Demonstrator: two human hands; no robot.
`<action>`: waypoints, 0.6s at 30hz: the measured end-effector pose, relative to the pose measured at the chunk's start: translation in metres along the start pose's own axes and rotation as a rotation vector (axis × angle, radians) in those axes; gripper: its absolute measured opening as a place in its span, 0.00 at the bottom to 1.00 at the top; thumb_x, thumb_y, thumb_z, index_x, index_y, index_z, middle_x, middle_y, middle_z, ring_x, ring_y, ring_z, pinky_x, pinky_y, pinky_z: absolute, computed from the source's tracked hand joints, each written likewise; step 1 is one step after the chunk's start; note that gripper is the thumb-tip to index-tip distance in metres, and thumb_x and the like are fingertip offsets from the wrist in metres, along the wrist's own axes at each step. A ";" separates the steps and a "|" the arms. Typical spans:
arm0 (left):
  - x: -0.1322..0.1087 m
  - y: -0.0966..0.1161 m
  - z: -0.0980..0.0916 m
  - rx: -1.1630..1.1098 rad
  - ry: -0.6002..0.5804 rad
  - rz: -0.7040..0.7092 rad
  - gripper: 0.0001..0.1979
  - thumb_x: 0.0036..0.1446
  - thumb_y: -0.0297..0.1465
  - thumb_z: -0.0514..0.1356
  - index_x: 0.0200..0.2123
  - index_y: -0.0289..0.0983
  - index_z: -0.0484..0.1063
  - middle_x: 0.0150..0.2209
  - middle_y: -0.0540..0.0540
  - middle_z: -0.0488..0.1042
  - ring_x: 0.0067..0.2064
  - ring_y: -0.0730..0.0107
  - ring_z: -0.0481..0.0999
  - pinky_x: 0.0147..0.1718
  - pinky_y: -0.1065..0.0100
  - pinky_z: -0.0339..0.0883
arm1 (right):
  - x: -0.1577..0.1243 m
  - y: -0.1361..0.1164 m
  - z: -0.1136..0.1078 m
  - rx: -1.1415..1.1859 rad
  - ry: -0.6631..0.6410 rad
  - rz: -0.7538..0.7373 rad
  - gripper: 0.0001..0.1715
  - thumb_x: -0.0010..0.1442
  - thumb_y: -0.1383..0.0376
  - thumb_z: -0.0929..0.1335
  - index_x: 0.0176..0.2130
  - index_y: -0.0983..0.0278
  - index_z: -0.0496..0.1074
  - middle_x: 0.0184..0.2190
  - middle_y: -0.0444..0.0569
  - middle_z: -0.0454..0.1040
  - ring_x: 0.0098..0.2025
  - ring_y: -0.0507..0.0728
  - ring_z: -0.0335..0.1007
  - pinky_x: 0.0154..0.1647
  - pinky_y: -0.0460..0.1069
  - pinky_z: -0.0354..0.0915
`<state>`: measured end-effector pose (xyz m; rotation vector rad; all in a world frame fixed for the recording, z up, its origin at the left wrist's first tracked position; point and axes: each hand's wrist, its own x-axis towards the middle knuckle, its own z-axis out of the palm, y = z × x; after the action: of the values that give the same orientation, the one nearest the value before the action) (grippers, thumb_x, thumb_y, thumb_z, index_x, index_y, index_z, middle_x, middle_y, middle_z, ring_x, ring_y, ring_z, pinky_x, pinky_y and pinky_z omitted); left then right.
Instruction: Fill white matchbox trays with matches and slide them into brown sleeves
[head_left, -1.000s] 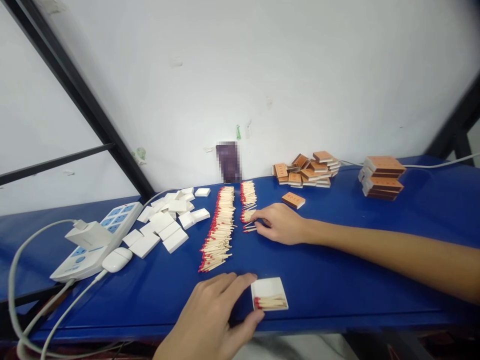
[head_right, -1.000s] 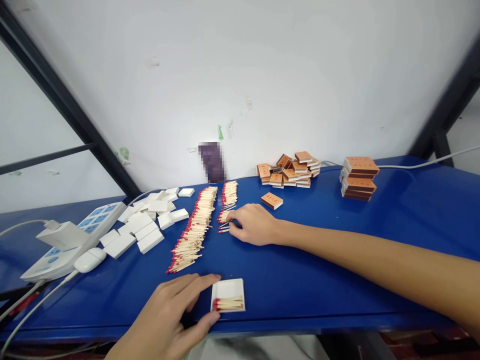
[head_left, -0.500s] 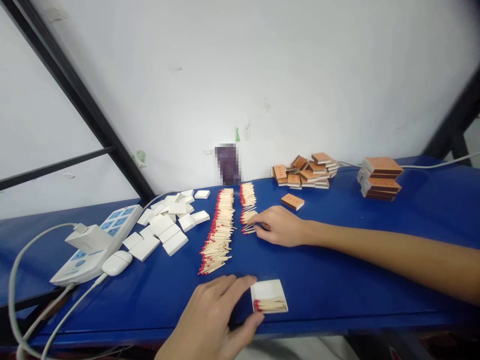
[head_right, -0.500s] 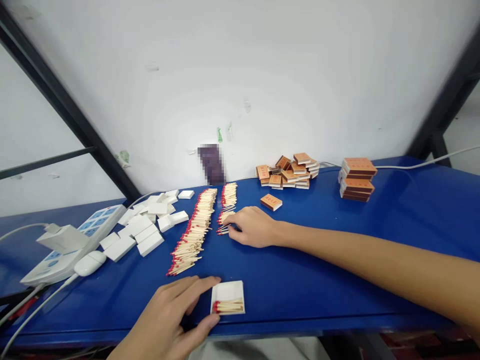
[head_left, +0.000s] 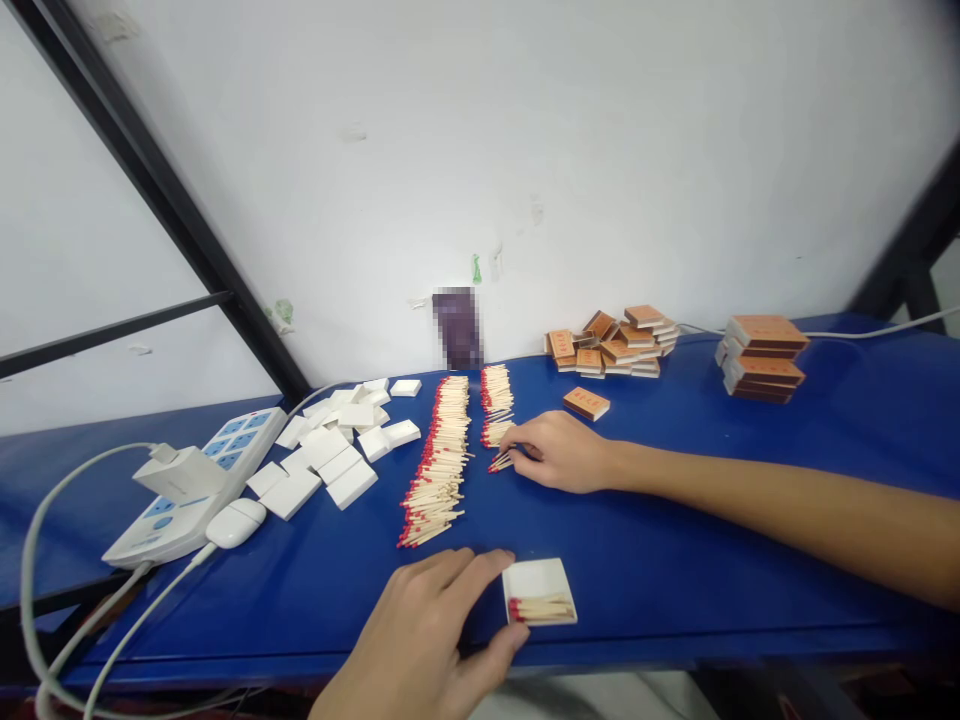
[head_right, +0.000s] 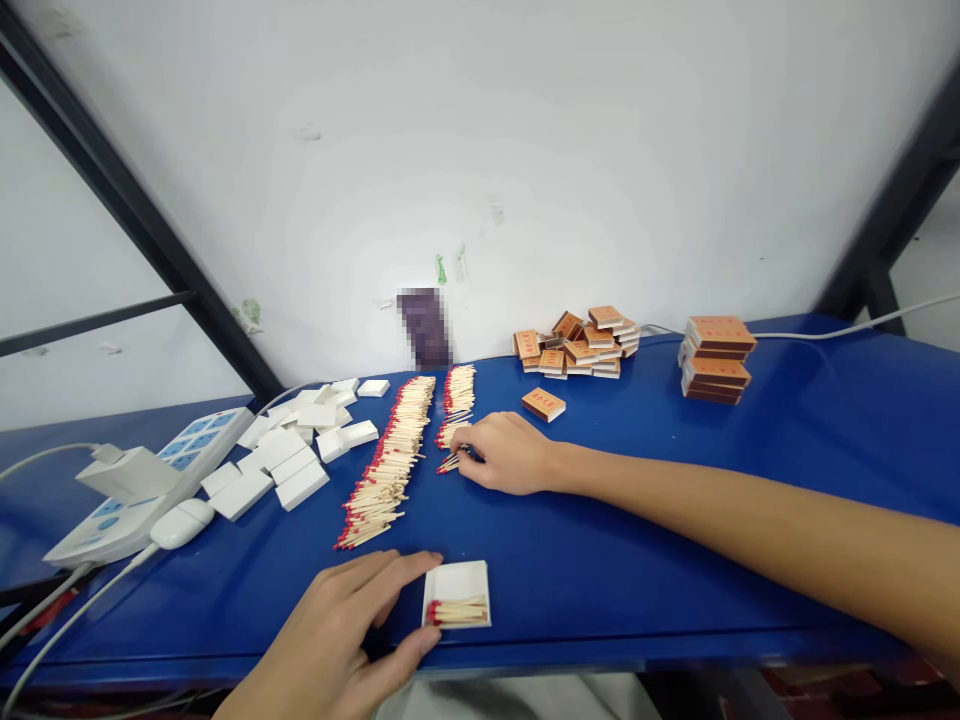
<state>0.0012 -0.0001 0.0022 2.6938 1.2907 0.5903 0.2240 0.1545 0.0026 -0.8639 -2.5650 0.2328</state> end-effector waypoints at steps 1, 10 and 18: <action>0.000 0.000 0.000 -0.001 0.004 0.001 0.20 0.63 0.36 0.63 0.57 0.41 0.68 0.41 0.46 0.77 0.37 0.61 0.79 0.37 0.62 0.74 | 0.000 0.000 0.000 0.000 -0.003 -0.003 0.12 0.61 0.68 0.65 0.40 0.64 0.78 0.25 0.45 0.77 0.26 0.52 0.69 0.30 0.46 0.55; 0.001 0.000 0.000 0.006 0.004 0.005 0.20 0.63 0.35 0.63 0.57 0.42 0.67 0.40 0.46 0.77 0.37 0.61 0.79 0.36 0.62 0.74 | 0.001 0.001 0.000 0.029 -0.001 -0.039 0.11 0.61 0.68 0.65 0.38 0.65 0.77 0.25 0.45 0.76 0.25 0.52 0.68 0.30 0.46 0.54; 0.000 0.001 0.001 -0.005 0.012 0.011 0.19 0.63 0.36 0.62 0.56 0.42 0.68 0.39 0.47 0.77 0.39 0.59 0.79 0.38 0.62 0.75 | -0.002 0.002 0.001 -0.001 0.011 -0.009 0.12 0.62 0.68 0.64 0.38 0.64 0.78 0.30 0.48 0.80 0.29 0.54 0.72 0.31 0.47 0.56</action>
<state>0.0022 -0.0003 0.0019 2.6998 1.2762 0.6111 0.2257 0.1551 0.0007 -0.8524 -2.5589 0.2232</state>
